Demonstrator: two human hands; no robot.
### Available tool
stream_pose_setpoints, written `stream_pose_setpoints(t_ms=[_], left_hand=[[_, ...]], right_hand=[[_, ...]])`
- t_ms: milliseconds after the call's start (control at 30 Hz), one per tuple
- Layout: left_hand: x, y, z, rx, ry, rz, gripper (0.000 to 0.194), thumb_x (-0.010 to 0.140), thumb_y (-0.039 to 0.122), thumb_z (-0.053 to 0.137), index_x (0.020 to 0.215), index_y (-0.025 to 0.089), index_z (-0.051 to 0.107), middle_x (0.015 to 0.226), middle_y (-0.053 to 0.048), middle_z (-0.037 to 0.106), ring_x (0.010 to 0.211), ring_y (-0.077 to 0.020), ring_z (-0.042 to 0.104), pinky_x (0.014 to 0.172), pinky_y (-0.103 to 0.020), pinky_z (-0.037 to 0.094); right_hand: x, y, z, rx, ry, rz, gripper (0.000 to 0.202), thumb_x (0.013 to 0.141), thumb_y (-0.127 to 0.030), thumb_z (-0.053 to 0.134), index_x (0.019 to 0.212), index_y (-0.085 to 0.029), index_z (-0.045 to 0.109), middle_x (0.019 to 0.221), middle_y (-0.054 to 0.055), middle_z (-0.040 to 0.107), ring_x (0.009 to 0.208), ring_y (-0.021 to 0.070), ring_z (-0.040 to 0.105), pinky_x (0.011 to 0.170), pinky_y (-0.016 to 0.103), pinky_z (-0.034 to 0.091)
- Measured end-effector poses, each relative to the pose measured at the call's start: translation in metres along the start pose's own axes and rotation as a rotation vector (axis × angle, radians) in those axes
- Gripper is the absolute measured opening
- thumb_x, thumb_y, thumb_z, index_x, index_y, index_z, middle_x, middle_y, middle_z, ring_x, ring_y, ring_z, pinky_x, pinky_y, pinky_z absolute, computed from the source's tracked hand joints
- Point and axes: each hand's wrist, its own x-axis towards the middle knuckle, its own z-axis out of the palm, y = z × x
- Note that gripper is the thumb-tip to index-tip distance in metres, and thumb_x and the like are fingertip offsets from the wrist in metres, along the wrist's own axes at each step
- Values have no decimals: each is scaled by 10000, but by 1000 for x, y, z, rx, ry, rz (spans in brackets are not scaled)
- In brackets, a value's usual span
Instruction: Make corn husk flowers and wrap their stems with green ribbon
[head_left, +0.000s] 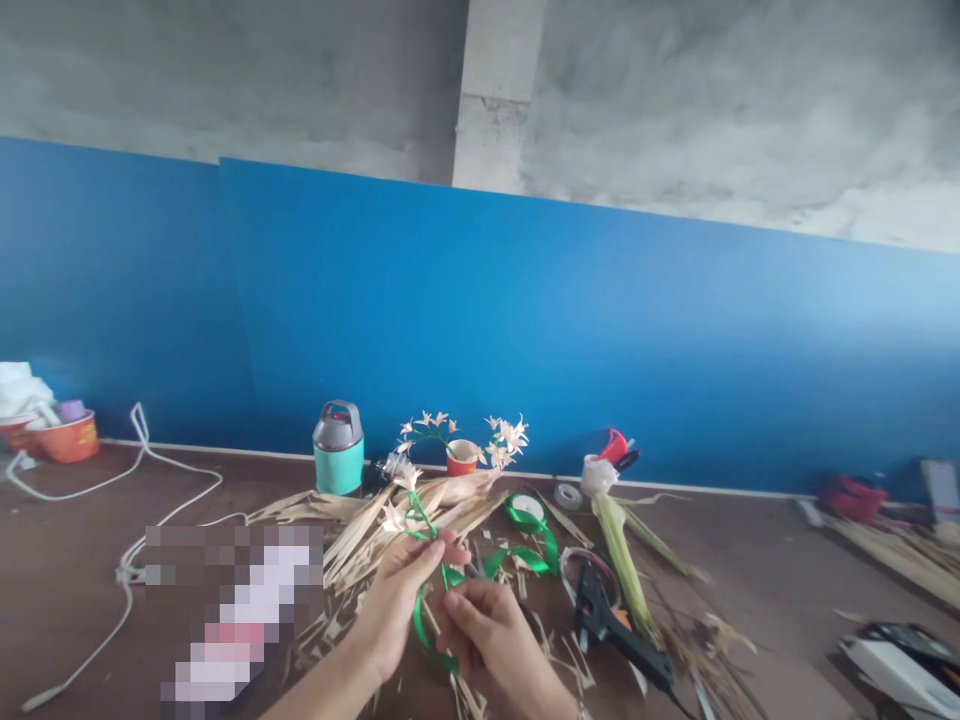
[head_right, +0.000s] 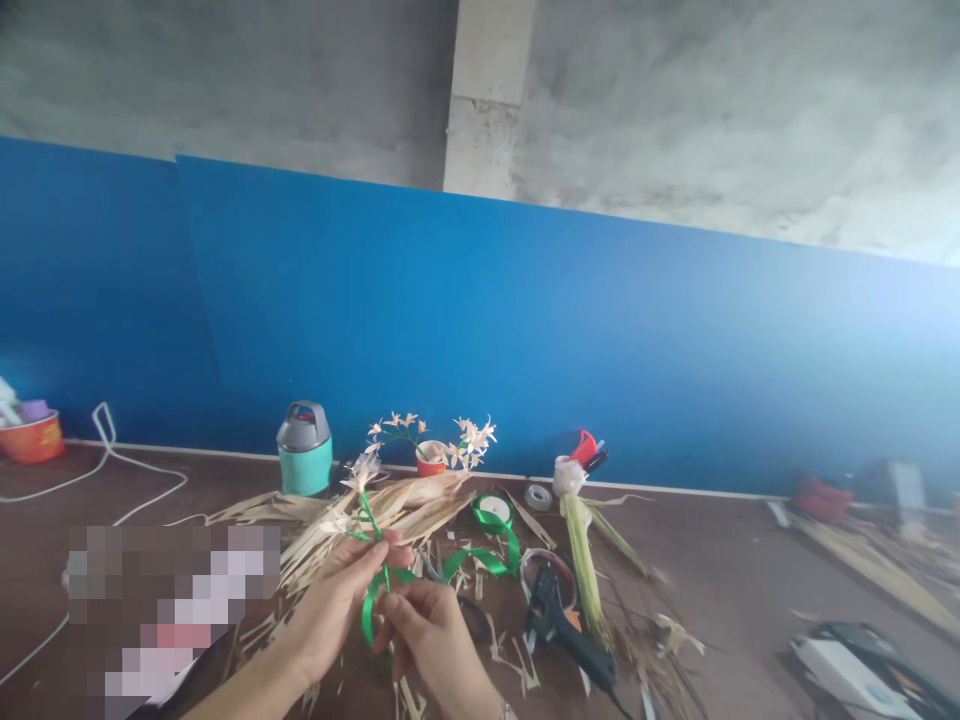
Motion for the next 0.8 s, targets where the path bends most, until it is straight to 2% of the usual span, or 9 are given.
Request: stream_pose_setpoints(t_ms=[200, 300, 400, 533, 733, 800], left_hand=[[2, 1, -3, 35, 15, 22, 300, 658, 351, 766, 866, 141, 716, 735, -86, 733, 721, -244, 681, 572, -288, 511], [1, 1, -4, 62, 8, 19, 328, 659, 370, 766, 889, 142, 713, 747, -86, 733, 670, -219, 673, 520, -257, 489], [1, 2, -3, 95, -74, -14, 380, 651, 394, 768, 933, 147, 705, 816, -90, 733, 516, -166, 627, 429, -241, 449], [0, 2, -2, 151, -193, -40, 288, 643, 371, 778, 806, 140, 721, 866, -99, 730, 458, -134, 594, 422, -238, 440], [-2, 0, 0, 186, -144, -60, 257, 657, 378, 761, 783, 154, 753, 583, -45, 679, 501, -180, 595, 460, -251, 433], [-2, 0, 1, 213, -107, -31, 232, 651, 363, 766, 763, 161, 756, 602, -48, 687, 543, -184, 601, 510, -257, 438]], right_hand=[[1, -3, -2, 35, -69, 28, 506, 572, -615, 721, 654, -139, 568, 516, 0, 598, 364, 74, 494, 388, 185, 300], [0, -3, -1, 15, -70, 24, 504, 592, -612, 710, 651, -132, 570, 541, 10, 596, 392, 82, 516, 414, 193, 338], [1, -2, 0, 12, -41, -11, 512, 608, -628, 691, 653, -131, 573, 548, 7, 586, 411, 84, 519, 429, 199, 355], [3, -1, 0, 27, 10, -40, 515, 601, -634, 695, 614, -135, 567, 531, -2, 568, 426, 89, 518, 439, 207, 367], [5, -1, -1, 63, 32, -19, 511, 556, -618, 730, 626, -136, 575, 510, -8, 574, 420, 100, 531, 443, 213, 378], [4, -2, -1, 73, 29, -1, 505, 537, -597, 750, 638, -129, 589, 516, -3, 588, 422, 100, 540, 445, 211, 380]])
